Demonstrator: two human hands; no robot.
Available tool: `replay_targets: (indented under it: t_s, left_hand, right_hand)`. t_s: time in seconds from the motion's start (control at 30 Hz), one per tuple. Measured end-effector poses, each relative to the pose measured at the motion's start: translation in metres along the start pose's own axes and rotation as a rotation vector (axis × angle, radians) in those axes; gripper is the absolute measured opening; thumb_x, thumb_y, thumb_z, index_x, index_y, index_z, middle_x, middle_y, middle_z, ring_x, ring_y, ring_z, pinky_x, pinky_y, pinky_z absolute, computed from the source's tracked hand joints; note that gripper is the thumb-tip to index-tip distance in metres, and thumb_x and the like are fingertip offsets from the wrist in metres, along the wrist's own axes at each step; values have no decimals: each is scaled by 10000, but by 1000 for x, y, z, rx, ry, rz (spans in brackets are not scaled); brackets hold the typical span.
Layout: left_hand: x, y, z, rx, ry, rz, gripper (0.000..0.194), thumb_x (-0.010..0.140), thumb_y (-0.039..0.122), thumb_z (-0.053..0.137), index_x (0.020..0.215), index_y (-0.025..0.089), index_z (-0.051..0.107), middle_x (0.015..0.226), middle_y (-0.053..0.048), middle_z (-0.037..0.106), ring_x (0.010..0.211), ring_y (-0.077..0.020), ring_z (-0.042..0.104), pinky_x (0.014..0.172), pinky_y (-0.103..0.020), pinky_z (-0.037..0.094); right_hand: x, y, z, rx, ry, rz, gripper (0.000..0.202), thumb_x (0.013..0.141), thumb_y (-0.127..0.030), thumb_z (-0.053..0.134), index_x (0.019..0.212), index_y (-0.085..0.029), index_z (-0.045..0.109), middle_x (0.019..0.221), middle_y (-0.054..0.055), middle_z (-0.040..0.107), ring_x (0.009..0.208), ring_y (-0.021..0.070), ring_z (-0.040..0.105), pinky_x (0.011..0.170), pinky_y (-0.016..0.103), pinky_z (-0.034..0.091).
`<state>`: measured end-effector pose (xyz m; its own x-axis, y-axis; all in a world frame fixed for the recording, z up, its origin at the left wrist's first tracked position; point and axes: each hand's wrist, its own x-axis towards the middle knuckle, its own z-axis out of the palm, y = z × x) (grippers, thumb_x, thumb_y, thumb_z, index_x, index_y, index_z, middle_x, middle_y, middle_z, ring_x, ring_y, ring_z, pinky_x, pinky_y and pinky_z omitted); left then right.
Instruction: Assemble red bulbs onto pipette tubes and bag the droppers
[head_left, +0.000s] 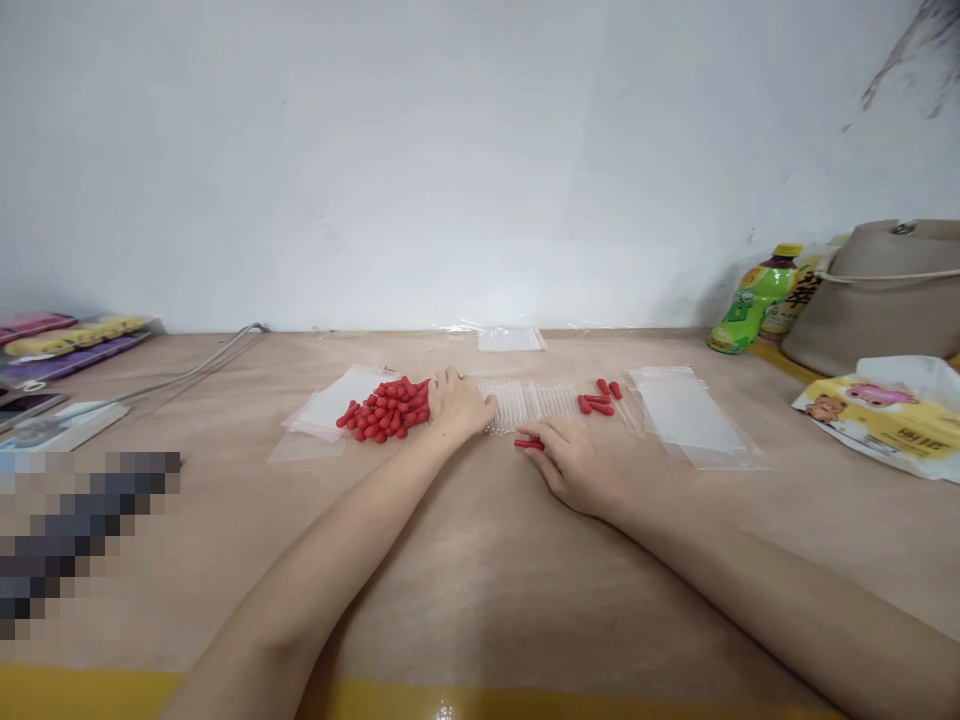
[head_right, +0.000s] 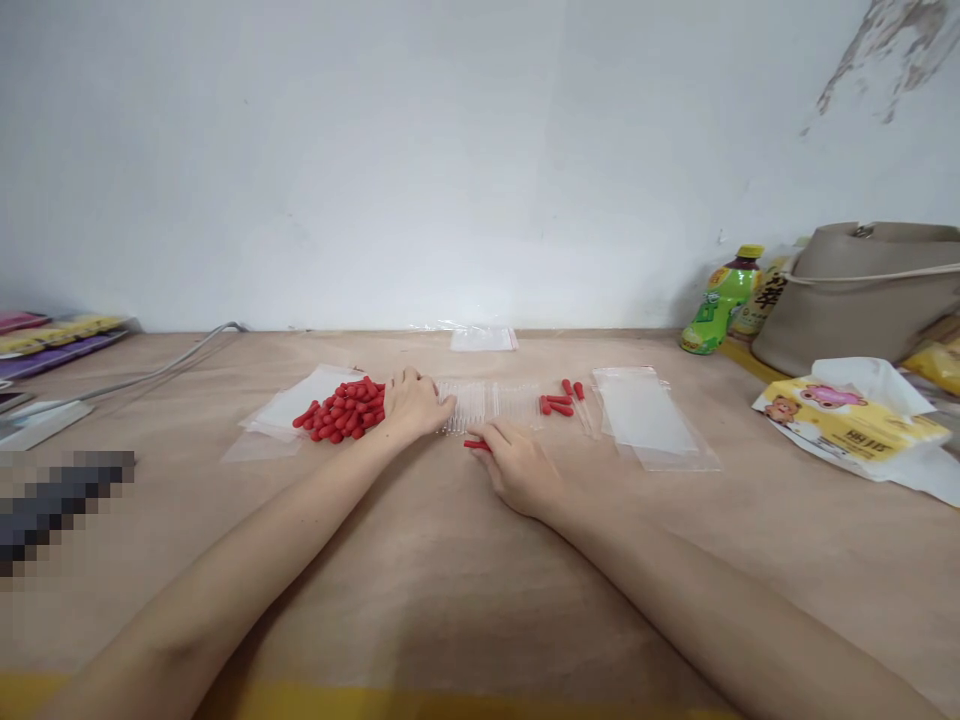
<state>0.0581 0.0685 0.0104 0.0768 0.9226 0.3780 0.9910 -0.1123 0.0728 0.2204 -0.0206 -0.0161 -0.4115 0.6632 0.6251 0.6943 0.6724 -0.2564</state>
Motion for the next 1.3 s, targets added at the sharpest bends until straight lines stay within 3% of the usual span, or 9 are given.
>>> replay_targets:
  t_s: [0.27, 0.63, 0.77, 0.87, 0.93, 1.03, 1.13, 1.3]
  left_hand:
    - [8, 7, -7, 70, -146, -57, 428, 727, 392, 441, 922, 70, 643, 1071, -193, 507, 1037, -321, 403, 880, -394, 271]
    - [20, 7, -9, 19, -229, -90, 347, 688, 317, 522, 893, 66, 644, 994, -214, 582, 984, -345, 485, 761, -391, 393]
    - [5, 2, -26, -51, -165, 36, 277, 794, 282, 427, 866, 88, 610, 967, -176, 586, 957, -286, 512, 771, -363, 401]
    - [-20, -10, -33, -152, -101, 223, 228, 856, 244, 364, 929, 122, 542, 946, -113, 589, 876, -203, 541, 749, -305, 418]
    - [-39, -22, -29, -292, -62, 424, 189, 871, 226, 353, 932, 136, 508, 838, -74, 601, 735, -175, 560, 646, -284, 439]
    - [-61, -39, -14, -421, 32, 553, 166, 880, 221, 372, 942, 160, 513, 812, -45, 620, 723, -165, 581, 637, -280, 458]
    - [-71, -46, -3, -530, 131, 634, 191, 879, 197, 396, 1005, 167, 536, 925, -56, 628, 836, -156, 589, 737, -279, 470]
    - [-70, -43, -4, -549, 109, 675, 211, 876, 199, 412, 1011, 166, 572, 908, -55, 629, 808, -152, 592, 727, -279, 484]
  right_hand:
    - [0, 9, 3, 85, -4, 69, 206, 839, -186, 414, 1034, -189, 480, 904, 59, 564, 834, 167, 537, 736, 309, 447]
    - [-1, 10, 6, 49, 0, 48, 216, 844, -179, 405, 1039, -177, 499, 910, 69, 556, 834, 167, 537, 734, 303, 451]
    - [-1, 11, 7, 21, 28, 21, 238, 854, -175, 382, 1046, -163, 521, 901, 79, 543, 823, 167, 527, 728, 307, 454]
    - [0, 8, 4, 24, 42, 12, 238, 860, -171, 369, 1023, -168, 542, 894, 78, 538, 810, 159, 528, 715, 297, 459]
    - [1, 3, -1, 3, 36, 23, 226, 861, -165, 370, 985, -175, 558, 898, 77, 548, 794, 155, 536, 703, 288, 459]
    - [4, -6, -11, -44, 8, 52, 194, 850, -157, 394, 921, -188, 572, 895, 71, 583, 759, 153, 551, 679, 279, 457]
    - [8, -15, -21, -33, -4, 54, 173, 847, -165, 402, 887, -196, 567, 852, 60, 614, 743, 158, 564, 660, 282, 459]
    - [15, -30, -38, -71, -29, 67, 134, 837, -184, 436, 806, -196, 566, 739, 52, 631, 678, 158, 564, 621, 286, 461]
